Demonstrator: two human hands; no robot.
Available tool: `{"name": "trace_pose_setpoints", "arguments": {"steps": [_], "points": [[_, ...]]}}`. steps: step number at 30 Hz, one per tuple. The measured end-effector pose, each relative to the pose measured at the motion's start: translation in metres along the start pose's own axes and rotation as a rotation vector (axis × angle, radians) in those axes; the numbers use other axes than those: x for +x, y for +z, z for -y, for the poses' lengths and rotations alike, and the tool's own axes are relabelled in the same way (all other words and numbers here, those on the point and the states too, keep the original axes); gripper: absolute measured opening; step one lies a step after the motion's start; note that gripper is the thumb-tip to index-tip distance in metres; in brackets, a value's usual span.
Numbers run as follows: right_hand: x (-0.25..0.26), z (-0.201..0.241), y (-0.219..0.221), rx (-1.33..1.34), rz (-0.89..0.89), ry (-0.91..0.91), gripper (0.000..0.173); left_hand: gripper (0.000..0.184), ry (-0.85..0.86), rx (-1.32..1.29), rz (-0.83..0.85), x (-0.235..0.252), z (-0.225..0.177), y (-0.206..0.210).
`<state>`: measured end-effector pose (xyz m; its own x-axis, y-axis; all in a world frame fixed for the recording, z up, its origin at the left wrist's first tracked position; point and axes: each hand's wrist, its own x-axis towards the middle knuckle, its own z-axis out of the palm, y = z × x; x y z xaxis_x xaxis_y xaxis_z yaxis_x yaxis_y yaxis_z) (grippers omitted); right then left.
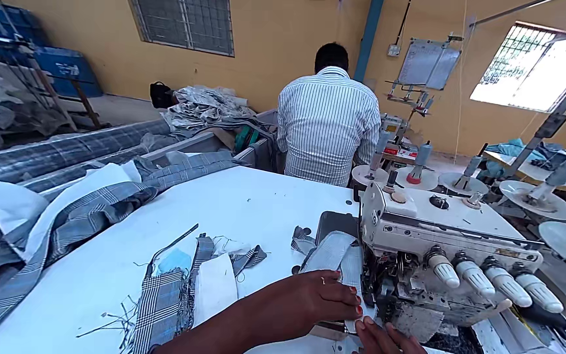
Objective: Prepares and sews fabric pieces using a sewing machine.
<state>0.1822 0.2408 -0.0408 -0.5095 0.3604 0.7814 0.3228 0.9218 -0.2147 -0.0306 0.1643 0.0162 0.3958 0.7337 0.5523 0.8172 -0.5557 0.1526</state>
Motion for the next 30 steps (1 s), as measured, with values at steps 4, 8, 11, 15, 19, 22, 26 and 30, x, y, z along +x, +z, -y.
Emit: {"name": "trace_pose_setpoints", "arguments": {"steps": [4, 8, 11, 15, 19, 22, 26, 30], "points": [[0.002, -0.008, 0.004, 0.0, -0.04, -0.024, 0.036, 0.034, -0.035, 0.044, -0.009, 0.001, -0.007, 0.002], [0.004, -0.014, 0.005, 0.0, -0.062, -0.035, 0.034, 0.034, -0.073, 0.091, -0.042, 0.0, -0.013, 0.007], [0.004, -0.019, 0.007, -0.016, -0.063, -0.045, 0.033, 0.033, -0.108, 0.138, -0.071, 0.0, -0.018, 0.012], [0.007, -0.029, 0.006, -0.074, -0.045, -0.075, 0.038, 0.032, -0.164, 0.22, -0.109, 0.002, -0.026, 0.02], [0.009, -0.039, 0.004, -0.141, -0.045, -0.112, 0.044, 0.028, -0.257, 0.361, -0.207, 0.009, -0.04, 0.036], [0.004, -0.041, 0.003, -0.173, -0.028, -0.065, 0.048, 0.023, -0.357, 0.496, -0.323, 0.018, -0.054, 0.054], [-0.011, -0.029, -0.005, -0.131, -0.034, 0.112, 0.041, 0.022, -0.456, 0.58, -0.382, 0.025, -0.063, 0.067], [-0.034, -0.017, -0.011, -0.06, 0.009, 0.226, 0.037, 0.024, -0.5, 0.547, -0.406, 0.027, -0.062, 0.067]]}}
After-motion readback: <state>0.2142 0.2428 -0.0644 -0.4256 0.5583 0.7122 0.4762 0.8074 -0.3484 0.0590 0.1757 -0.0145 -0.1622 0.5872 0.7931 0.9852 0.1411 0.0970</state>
